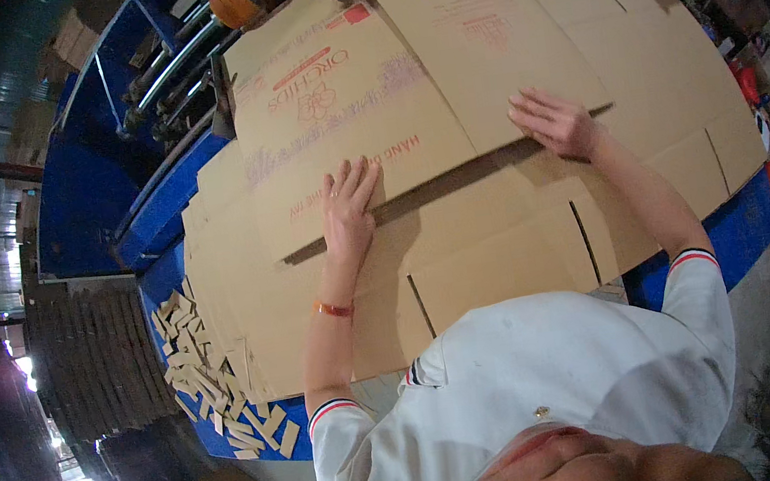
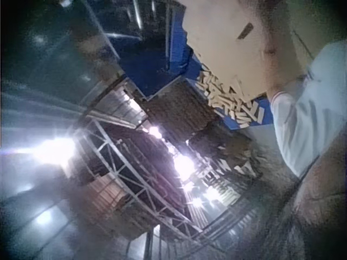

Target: The person repeatedly picks up flat cardboard sheets, folds them into box shapes, and places them on a conveyor belt. The process is continuous and repetitive, with the person handling each box individually.

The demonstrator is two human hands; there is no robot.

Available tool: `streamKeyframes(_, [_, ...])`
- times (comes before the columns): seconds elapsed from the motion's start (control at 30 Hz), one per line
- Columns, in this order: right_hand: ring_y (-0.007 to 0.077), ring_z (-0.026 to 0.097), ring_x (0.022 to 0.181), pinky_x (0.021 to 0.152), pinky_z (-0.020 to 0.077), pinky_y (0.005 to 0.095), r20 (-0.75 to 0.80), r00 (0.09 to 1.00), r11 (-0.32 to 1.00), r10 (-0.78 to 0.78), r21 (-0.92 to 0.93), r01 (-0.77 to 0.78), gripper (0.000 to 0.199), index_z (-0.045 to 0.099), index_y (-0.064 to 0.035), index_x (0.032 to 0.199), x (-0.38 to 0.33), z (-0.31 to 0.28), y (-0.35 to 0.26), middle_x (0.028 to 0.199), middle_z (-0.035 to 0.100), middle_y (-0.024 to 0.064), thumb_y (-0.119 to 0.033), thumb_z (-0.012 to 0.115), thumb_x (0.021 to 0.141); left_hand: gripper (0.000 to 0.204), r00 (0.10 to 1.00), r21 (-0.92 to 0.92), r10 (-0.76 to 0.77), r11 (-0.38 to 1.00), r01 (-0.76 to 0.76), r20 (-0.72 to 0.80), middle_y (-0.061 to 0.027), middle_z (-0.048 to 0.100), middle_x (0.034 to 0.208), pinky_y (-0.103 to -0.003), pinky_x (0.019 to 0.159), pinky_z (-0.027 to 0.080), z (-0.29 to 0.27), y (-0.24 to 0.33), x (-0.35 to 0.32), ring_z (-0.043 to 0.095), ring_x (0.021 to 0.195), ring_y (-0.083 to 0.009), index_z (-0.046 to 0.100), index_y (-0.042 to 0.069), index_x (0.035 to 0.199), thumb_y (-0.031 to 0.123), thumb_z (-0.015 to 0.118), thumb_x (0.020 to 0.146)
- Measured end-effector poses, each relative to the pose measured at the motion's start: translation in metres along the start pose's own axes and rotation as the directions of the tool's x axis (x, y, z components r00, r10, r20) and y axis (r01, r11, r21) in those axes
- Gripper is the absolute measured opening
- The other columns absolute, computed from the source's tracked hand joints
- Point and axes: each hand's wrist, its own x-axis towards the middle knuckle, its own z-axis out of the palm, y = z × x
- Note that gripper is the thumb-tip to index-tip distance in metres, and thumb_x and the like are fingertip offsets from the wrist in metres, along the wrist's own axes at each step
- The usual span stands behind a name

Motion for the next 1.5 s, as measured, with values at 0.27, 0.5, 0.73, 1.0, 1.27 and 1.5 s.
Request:
streamKeyframes(0.27, [0.0299,0.051,0.119,0.099,0.0426,0.0404,-0.113,0.951,0.938,0.288,-0.168,-0.304,0.044,0.054,-0.0107,0.128,0.082,0.055,0.063,0.130,0.055,0.0097,-0.014,0.058,0.084,0.063,0.988,0.229,-0.053,0.970,0.085,-0.142,-0.0111,0.041,0.143,-0.056,0.106,0.028,0.032,-0.047,0.099,0.035,0.134,-0.0313,0.045,0.013,0.135,-0.004,0.055,0.076])
streamKeyframes(0.5, [0.0350,0.046,0.123,0.103,0.0384,0.0421,-0.032,0.834,0.834,0.551,0.062,-0.549,0.035,0.056,-0.0040,0.120,0.033,0.040,0.044,0.129,0.053,0.0164,-0.018,0.054,0.089,0.061,0.961,0.235,-0.223,0.937,0.257,-0.164,-0.0107,0.043,0.141,-0.048,0.109,0.027,-0.006,-0.077,-0.017,0.037,0.132,-0.0326,0.041,0.009,0.138,0.016,0.058,0.079])
streamKeyframes(0.73, [0.0314,0.048,0.123,0.103,0.0387,0.0399,0.062,0.811,0.812,0.582,0.000,-0.583,0.030,0.060,-0.0029,0.117,-0.053,-0.009,-0.012,0.129,0.055,0.0148,-0.016,0.052,0.092,0.040,0.257,0.201,-0.898,0.195,0.960,-0.358,-0.0224,0.061,0.111,-0.045,0.088,0.046,-0.052,-0.191,-0.241,0.058,0.103,-0.0373,0.062,-0.003,0.106,0.032,0.057,0.087])
streamKeyframes(1.0, [0.0302,0.050,0.122,0.103,0.0395,0.0398,0.022,0.831,0.830,0.556,-0.079,-0.553,0.029,0.061,-0.0039,0.116,-0.053,-0.005,-0.004,0.127,0.056,0.0139,-0.018,0.051,0.093,0.047,0.110,0.236,-0.936,0.030,0.971,-0.333,-0.0184,0.064,0.104,-0.045,0.090,0.045,-0.084,-0.182,-0.211,0.061,0.100,-0.0322,0.067,0.004,0.104,0.046,0.060,0.083])
streamKeyframes(1.27, [0.0271,0.050,0.122,0.102,0.0402,0.0380,0.056,0.812,0.814,0.580,-0.073,-0.576,0.030,0.059,-0.0065,0.120,-0.049,-0.012,-0.012,0.131,0.054,0.0110,-0.019,0.048,0.095,0.051,0.404,0.219,-0.858,0.348,0.911,-0.318,-0.0185,0.063,0.108,-0.051,0.088,0.045,-0.106,-0.159,-0.170,0.060,0.104,-0.0338,0.067,0.009,0.109,0.052,0.062,0.081])
streamKeyframes(1.5, [0.0265,0.048,0.124,0.104,0.0377,0.0386,0.089,0.776,0.780,0.624,-0.018,-0.625,0.030,0.059,-0.0075,0.121,-0.058,-0.007,-0.001,0.133,0.053,0.0096,-0.020,0.048,0.095,0.060,0.312,0.370,-0.948,0.267,0.890,-0.067,-0.0222,0.066,0.102,-0.042,0.086,0.049,-0.090,-0.217,-0.178,0.062,0.100,-0.0339,0.068,0.001,0.098,0.057,0.054,0.084])
